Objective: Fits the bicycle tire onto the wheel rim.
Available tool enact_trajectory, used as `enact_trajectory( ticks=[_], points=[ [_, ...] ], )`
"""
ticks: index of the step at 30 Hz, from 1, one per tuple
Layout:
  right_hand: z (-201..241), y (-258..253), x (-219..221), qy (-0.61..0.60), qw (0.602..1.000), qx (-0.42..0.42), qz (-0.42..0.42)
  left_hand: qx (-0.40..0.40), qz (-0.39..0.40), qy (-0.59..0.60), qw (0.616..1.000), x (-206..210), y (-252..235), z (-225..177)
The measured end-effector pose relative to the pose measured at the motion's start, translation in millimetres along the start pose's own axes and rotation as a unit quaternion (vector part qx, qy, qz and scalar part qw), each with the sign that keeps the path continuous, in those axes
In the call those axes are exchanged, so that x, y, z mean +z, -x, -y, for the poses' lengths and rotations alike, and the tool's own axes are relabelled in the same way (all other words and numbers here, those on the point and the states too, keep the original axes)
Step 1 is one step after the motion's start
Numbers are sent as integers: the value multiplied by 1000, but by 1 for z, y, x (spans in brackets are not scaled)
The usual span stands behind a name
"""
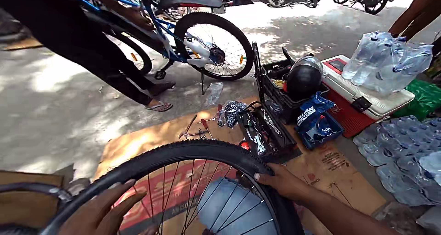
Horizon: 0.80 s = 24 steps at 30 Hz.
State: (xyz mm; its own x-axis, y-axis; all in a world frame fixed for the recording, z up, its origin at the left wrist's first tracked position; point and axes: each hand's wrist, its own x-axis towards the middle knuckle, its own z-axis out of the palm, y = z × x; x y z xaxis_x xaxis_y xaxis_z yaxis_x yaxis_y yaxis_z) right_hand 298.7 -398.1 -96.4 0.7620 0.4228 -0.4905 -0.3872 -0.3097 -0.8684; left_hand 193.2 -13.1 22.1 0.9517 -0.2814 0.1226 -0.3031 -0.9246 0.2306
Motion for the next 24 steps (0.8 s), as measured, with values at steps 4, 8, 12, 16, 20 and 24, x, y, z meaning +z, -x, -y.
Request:
enact_trajectory(
  ticks=[4,8,12,16,20,24],
  points=[
    [-5,4,5,27,999,1,-41,147,-39,-69,986,87,-126,10],
    [-10,-2,-4,-29,999,-1,-18,240,8,-68,968,147,-205,-5],
    [-12,-5,-10,-124,991,38,-17,249,29,-82,965,155,-230,-12],
    [-13,-14,-8,-165,983,82,-13,227,9,-83,970,163,-232,-9],
    [-11,-24,-5,-160,977,137,24,201,6,-79,976,163,-222,-2],
    [-5,-35,0,-166,965,195,50,149,49,-77,985,160,-218,5]
  ],
)
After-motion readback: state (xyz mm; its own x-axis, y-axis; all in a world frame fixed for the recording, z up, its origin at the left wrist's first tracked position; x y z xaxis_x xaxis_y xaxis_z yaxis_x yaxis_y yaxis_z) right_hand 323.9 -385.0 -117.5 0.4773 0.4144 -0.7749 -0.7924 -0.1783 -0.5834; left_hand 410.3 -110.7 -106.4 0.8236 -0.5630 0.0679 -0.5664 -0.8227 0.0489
